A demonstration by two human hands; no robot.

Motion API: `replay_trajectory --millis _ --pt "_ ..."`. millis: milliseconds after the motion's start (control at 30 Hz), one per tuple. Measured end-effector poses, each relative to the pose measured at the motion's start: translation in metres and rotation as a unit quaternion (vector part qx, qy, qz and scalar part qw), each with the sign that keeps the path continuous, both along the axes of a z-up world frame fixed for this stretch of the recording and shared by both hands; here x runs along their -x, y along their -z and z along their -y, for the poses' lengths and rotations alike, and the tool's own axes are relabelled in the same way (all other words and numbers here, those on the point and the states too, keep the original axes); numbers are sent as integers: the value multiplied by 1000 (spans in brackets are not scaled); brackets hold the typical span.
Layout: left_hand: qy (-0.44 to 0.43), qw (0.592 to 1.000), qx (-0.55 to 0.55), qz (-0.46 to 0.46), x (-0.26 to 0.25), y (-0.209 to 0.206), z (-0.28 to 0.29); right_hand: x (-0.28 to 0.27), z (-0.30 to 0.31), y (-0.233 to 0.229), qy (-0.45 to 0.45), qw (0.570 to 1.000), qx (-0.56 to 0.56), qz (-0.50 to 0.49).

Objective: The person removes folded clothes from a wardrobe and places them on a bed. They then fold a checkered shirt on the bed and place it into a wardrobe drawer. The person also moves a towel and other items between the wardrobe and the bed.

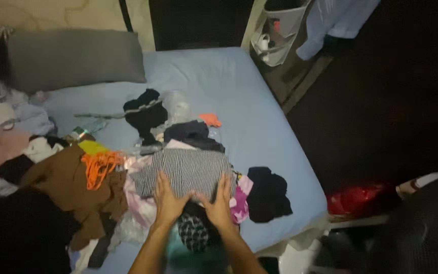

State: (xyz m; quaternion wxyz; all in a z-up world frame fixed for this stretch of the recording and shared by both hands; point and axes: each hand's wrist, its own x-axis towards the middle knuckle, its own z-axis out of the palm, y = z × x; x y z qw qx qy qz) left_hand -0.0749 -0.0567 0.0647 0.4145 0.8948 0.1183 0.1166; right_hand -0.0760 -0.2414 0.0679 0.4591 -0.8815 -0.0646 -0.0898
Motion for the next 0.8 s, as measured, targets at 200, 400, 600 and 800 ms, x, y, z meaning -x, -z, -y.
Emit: replay_trajectory --millis 200,400,600,800 --pt "-3 1000 14 -3 18 26 5 6 21 21 7 999 23 -34" --pt "13 998 63 19 5 15 3 -1 31 36 -23 999 41 -13" --pt "11 993 109 30 7 -2 4 -9 20 16 -55 995 45 -67" --pt "16 994 104 9 15 -7 9 -3 18 2 -66 996 18 -52"
